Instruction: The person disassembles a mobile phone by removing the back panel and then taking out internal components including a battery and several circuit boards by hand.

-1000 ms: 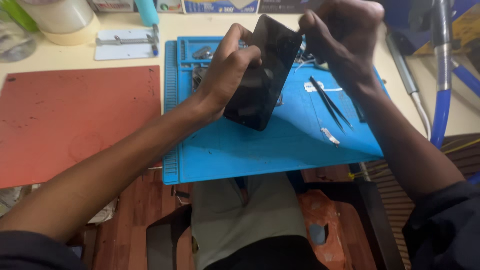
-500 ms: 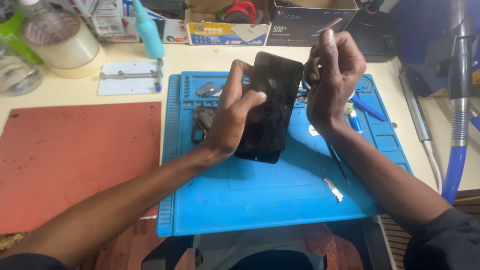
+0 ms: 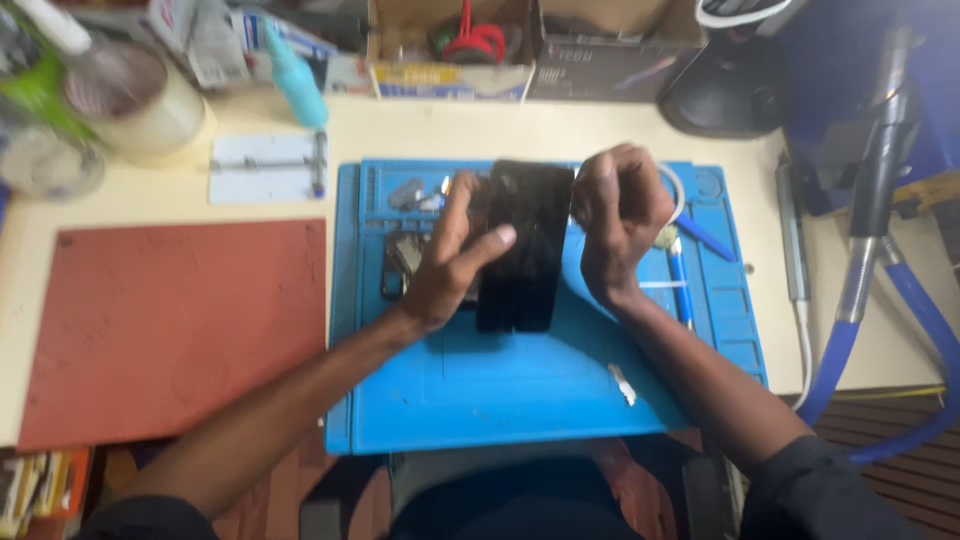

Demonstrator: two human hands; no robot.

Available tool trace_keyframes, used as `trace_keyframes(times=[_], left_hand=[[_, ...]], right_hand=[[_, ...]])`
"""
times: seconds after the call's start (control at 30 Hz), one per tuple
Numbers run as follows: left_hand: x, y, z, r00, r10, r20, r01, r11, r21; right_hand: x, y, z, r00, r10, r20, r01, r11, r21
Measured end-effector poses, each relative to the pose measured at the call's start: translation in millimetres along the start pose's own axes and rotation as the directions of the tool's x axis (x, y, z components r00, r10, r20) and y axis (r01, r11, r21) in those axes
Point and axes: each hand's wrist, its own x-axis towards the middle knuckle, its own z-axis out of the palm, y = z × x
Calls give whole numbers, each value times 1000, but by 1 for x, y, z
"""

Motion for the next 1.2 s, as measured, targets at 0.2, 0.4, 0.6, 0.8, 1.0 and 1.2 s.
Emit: trace_keyframes(times=[0.2,0.4,0.6,0.8,1.0,1.2], left_hand=[[-5,-8,-13,998,-56,-39,54,997,-63],[-5,-5,-7,999,-2,-37,0,999,-52],[-2,-1,-14,998,-12,-56,14,999,30],[1,0,-12,990,-127,-67,120,988,-92],[-2,4,-10,996,-62,-60,61,998,-19],[-7,11,-4,999,-52,-9,51,995,-89]], right_hand=[[-6,-1,-2,999,52,-6,-51,993,104],[-12,0,0,995,-2,104,12,995,-97],[-11,4,3,996,76,36,-75,997,-35],[-14,6,1,1000,3,18,-1,994,-107],[-10,4,4,997,-82,-15,81,997,-17],[-8,-4,6,1000,-12,-26,13,999,49]])
